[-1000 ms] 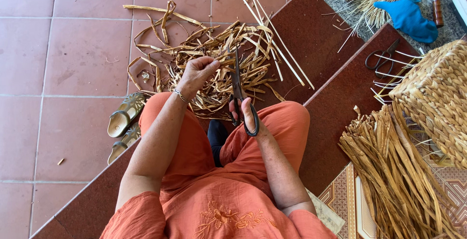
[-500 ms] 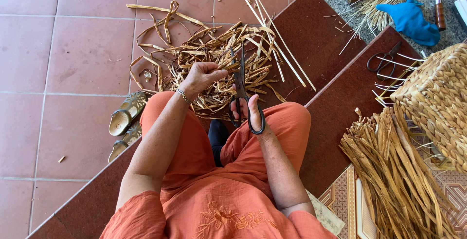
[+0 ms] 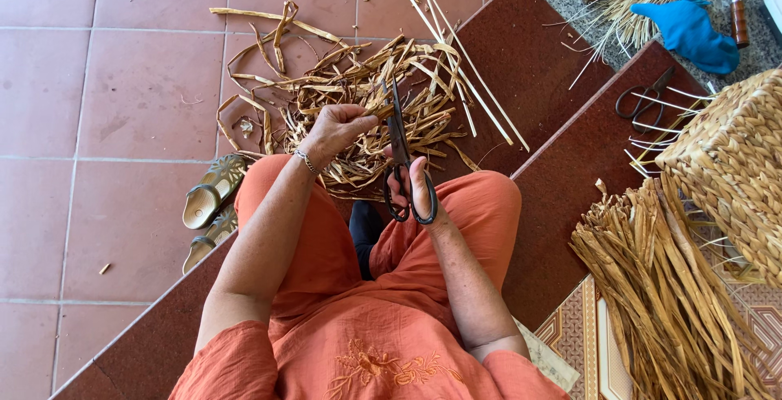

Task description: The person sits on a tiled floor and uses scissors to trim dried plant strips. They repeatedly pick up strips, cut them to length, and place the trimmed pieces into a pile beside a partially woven basket.

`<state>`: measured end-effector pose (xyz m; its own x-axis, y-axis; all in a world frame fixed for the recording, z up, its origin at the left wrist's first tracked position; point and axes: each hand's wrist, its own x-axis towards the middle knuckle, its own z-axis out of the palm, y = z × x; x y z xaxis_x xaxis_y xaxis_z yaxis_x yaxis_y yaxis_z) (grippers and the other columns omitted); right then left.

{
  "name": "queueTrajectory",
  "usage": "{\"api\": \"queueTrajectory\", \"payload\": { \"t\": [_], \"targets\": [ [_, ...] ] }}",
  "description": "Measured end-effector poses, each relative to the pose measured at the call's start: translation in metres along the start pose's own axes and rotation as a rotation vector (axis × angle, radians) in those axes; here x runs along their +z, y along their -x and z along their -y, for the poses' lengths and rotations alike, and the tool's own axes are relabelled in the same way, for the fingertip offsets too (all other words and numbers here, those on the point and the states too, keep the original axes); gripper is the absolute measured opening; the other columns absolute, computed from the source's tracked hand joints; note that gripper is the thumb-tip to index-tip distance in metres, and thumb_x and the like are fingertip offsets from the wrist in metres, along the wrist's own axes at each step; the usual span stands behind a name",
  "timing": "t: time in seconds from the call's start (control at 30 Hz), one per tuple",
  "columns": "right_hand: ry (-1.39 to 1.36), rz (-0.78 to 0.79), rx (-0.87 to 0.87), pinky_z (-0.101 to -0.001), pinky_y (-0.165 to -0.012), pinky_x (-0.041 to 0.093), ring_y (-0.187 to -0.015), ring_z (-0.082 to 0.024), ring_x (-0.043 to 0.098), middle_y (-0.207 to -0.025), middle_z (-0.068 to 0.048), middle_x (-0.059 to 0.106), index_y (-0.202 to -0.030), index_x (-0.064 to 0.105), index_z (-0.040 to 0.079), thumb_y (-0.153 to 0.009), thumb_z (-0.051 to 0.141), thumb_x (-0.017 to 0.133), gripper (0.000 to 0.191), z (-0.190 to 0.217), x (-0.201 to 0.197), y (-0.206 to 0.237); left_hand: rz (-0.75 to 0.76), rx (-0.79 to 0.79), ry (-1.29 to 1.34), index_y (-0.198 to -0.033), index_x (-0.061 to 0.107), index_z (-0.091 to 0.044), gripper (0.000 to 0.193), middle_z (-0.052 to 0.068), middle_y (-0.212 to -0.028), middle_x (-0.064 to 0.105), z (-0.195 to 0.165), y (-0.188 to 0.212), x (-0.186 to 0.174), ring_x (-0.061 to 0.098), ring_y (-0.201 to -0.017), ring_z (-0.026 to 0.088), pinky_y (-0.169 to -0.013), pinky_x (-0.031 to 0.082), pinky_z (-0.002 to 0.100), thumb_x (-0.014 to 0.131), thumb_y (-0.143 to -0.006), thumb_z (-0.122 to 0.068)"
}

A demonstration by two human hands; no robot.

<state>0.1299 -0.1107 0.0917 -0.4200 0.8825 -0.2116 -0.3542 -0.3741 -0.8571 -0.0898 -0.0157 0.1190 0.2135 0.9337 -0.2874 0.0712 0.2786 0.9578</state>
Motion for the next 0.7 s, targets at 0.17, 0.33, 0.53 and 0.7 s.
{"api": "queueTrajectory", "payload": {
  "t": [0.17, 0.33, 0.53, 0.7],
  "targets": [
    [0.127, -0.017, -0.055, -0.0206, -0.043, 0.033, -0.047, -0.004, 0.039, -0.065, 0.004, 0.046, -0.147, 0.051, 0.002, -0.097, 0.077, 0.028, 0.093, 0.01, 0.005, 0.002, -0.016, -0.047, 0.092, -0.101, 0.081, -0.006, 0.02, -0.008, -0.066, 0.062, -0.005, 0.001, -0.002, 0.044, -0.05, 0.001, -0.044, 0.033, 0.02, 0.077, -0.094, -0.024],
    [0.324, -0.131, -0.105, -0.0212, -0.039, 0.035, -0.042, -0.004, 0.04, -0.059, 0.005, 0.045, -0.132, 0.061, -0.003, -0.105, 0.066, 0.032, 0.08, 0.014, 0.008, 0.004, -0.03, -0.017, 0.08, -0.099, 0.082, -0.006, 0.021, -0.008, -0.073, 0.067, -0.008, 0.003, -0.005, 0.049, -0.055, 0.0, -0.048, 0.037, 0.019, 0.077, -0.095, -0.026],
    [0.311, -0.238, -0.186, -0.0224, -0.035, 0.041, -0.04, -0.003, 0.043, -0.059, 0.008, 0.049, -0.128, 0.064, -0.001, -0.103, 0.066, 0.028, 0.08, 0.02, -0.01, 0.001, -0.08, 0.022, 0.074, -0.101, 0.079, -0.006, 0.025, -0.007, -0.075, 0.068, -0.012, 0.005, -0.008, 0.054, -0.06, 0.0, -0.051, 0.042, 0.018, 0.074, -0.096, -0.03],
    [0.271, -0.308, -0.32, -0.0215, -0.037, 0.041, -0.047, -0.001, 0.046, -0.067, 0.008, 0.053, -0.139, 0.055, 0.001, -0.101, 0.062, 0.048, 0.072, 0.039, -0.055, 0.039, -0.137, 0.081, 0.072, -0.106, 0.074, -0.004, 0.027, -0.009, -0.075, 0.058, -0.011, 0.006, -0.019, 0.047, -0.062, 0.001, -0.054, 0.037, 0.02, 0.068, -0.101, -0.03]
  ]
}}
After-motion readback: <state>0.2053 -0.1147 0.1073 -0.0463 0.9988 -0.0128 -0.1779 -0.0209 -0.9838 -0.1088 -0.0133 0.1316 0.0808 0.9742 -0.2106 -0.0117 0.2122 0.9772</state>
